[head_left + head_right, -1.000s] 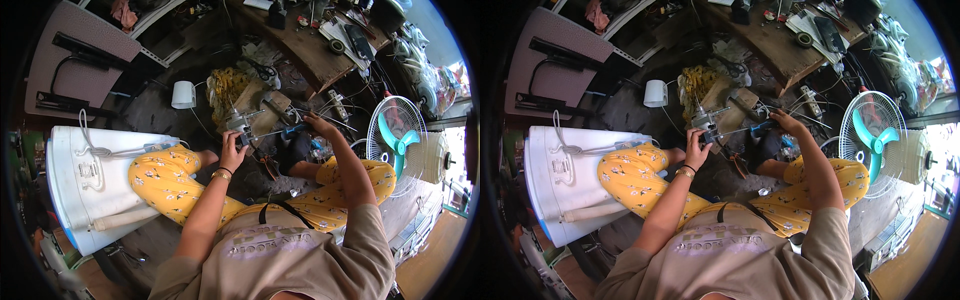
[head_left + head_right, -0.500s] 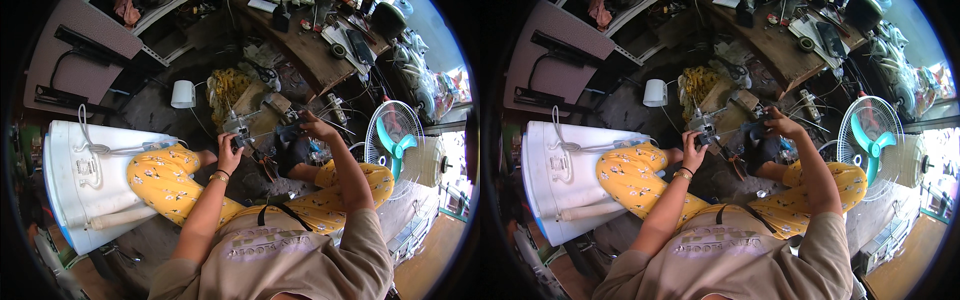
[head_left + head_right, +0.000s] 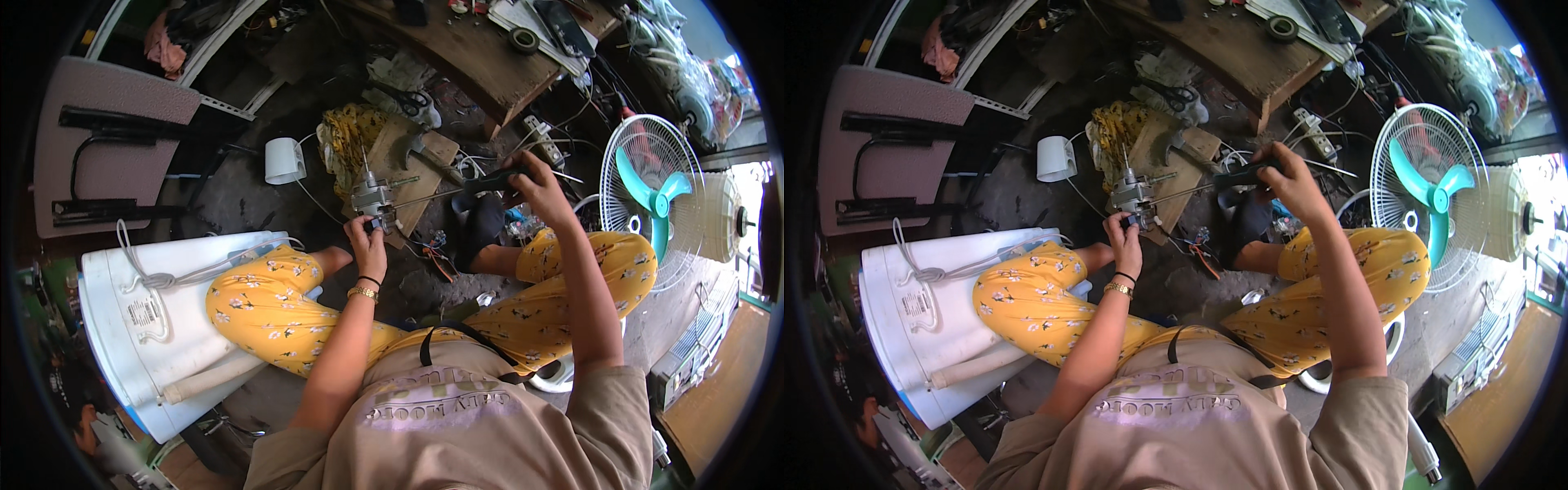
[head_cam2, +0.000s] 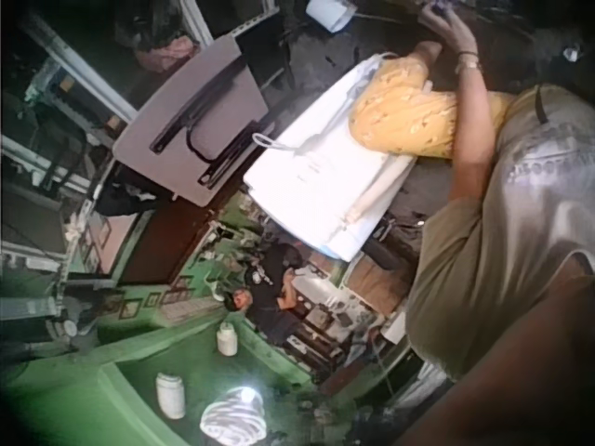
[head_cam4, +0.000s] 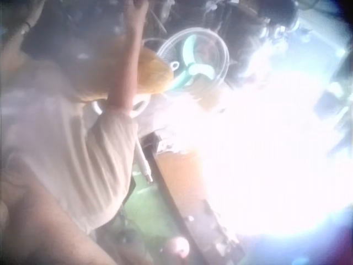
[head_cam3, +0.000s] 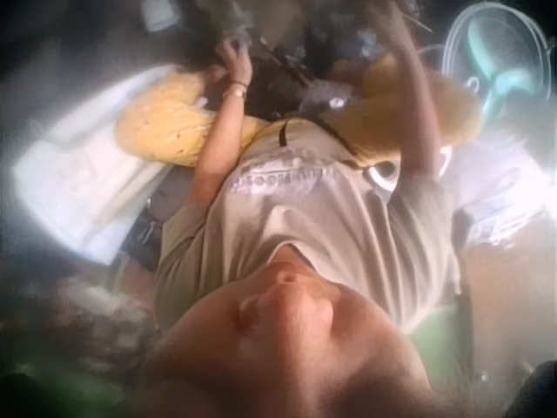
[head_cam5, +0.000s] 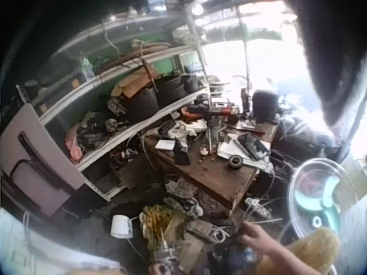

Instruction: The person uses a screwdriver and pliers to detach and manipulate wires and internal components on an appliance motor.

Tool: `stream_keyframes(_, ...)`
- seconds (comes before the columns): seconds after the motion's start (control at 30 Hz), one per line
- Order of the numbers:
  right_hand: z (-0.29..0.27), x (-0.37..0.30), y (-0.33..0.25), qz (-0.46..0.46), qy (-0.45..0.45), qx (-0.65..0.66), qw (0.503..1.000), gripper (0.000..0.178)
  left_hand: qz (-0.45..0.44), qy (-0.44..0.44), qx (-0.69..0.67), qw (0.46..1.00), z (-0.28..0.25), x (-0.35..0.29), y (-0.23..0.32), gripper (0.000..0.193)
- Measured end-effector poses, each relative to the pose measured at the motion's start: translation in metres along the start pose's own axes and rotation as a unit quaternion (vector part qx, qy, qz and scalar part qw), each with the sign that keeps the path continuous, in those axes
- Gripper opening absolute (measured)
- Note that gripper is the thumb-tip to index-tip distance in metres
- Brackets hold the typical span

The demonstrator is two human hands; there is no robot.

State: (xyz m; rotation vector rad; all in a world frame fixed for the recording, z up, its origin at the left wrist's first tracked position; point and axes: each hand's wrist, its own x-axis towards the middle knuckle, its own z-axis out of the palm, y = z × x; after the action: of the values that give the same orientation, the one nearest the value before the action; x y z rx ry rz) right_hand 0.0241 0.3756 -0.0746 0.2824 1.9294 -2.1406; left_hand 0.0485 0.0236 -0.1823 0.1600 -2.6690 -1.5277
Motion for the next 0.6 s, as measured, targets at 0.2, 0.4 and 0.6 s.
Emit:
stream_keyframes(0.2,0.053,-0.041,0.023,-0.059,0.048,0.003,0.997,0.018,-0.076,0.004,-0.16,0.984,-0.012,-0.01,-0.032,0.028)
stream_keyframes(0.4,0.079,-0.06,0.037,-0.071,0.098,-0.074,0.99,0.019,-0.122,0.021,-0.244,0.962,-0.013,-0.012,-0.015,0.029)
stream_keyframes(0.6,0.073,-0.052,0.038,-0.071,0.108,-0.074,0.989,0.02,-0.101,0.021,-0.176,0.979,-0.013,-0.013,-0.012,0.029)
